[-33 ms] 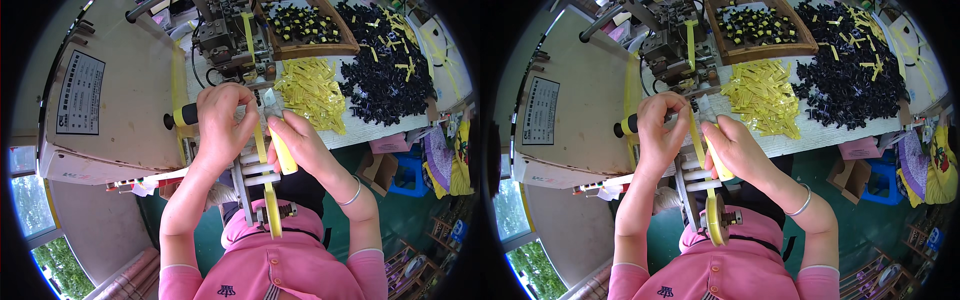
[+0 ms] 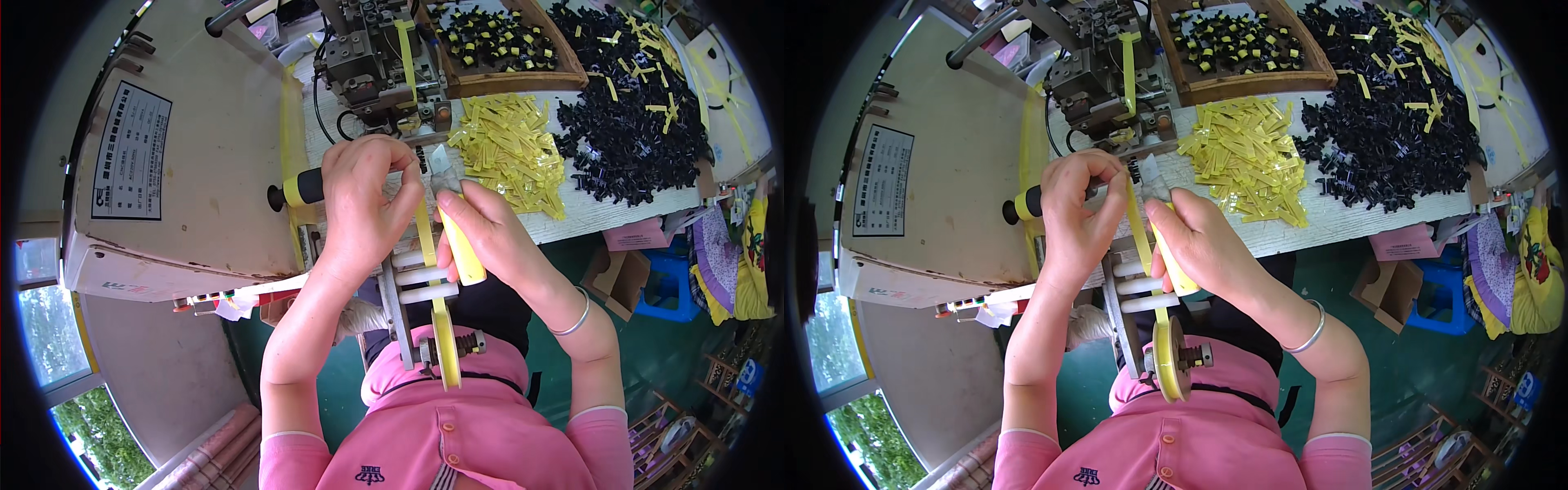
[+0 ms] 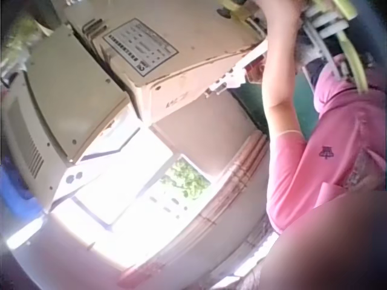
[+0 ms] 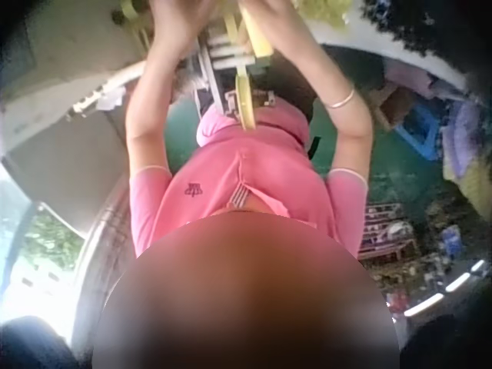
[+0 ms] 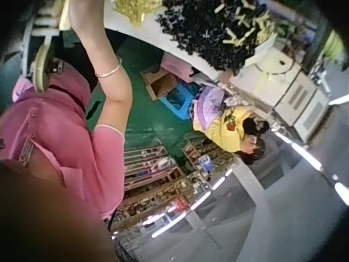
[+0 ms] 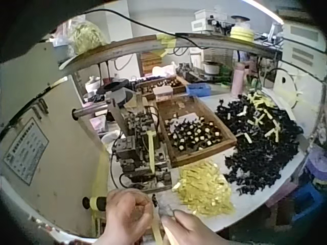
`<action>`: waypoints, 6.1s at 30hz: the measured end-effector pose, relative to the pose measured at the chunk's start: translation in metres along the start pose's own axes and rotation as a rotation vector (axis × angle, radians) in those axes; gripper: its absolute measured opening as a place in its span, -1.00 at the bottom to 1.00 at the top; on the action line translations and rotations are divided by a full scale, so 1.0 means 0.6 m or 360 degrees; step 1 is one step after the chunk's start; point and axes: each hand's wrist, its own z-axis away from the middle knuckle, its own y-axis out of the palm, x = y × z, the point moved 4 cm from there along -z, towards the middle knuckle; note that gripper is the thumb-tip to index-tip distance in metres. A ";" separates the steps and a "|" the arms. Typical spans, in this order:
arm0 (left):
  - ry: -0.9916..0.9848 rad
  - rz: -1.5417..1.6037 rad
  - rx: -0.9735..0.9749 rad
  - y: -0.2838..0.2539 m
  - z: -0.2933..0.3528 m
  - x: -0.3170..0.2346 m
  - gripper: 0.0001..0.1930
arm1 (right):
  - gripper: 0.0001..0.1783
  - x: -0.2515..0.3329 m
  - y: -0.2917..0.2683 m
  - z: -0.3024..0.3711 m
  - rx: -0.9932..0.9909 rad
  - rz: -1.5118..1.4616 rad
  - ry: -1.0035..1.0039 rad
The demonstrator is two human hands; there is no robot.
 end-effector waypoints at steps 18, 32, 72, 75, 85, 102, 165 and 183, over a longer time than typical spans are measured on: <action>-0.0061 0.0002 -0.0016 -0.005 0.007 0.005 -0.85 | -0.63 -0.014 0.022 -0.005 -0.0023 0.0073 0.0030; -0.0057 0.0341 -0.0036 -0.014 0.013 0.004 -0.88 | -0.68 -0.013 0.024 -0.002 0.0044 -0.0394 0.0109; 0.0011 -0.0400 0.0385 -0.015 0.013 0.004 -0.62 | -0.82 0.062 0.006 -0.003 -0.0374 0.2739 -0.1049; 0.0031 -0.0467 0.0393 -0.006 0.014 0.003 -0.63 | -0.85 0.039 0.001 -0.023 -0.0391 0.2879 -0.0943; -0.0310 -0.0024 0.0379 -0.013 -0.008 0.022 -0.83 | -0.86 0.038 -0.070 0.017 -0.0603 0.2378 -0.0726; -0.0131 -0.0340 0.0576 -0.003 -0.015 0.030 -0.81 | -0.80 0.034 -0.084 0.022 -0.0595 0.1319 -0.0928; 0.2247 0.1561 0.3032 -0.313 0.212 -0.289 -0.87 | -0.71 0.076 -0.277 0.010 -0.0771 0.2199 -0.0340; 0.1919 0.2193 0.2486 -0.326 0.171 -0.253 -0.71 | -0.72 0.050 -0.264 -0.022 -0.0870 0.2106 -0.0396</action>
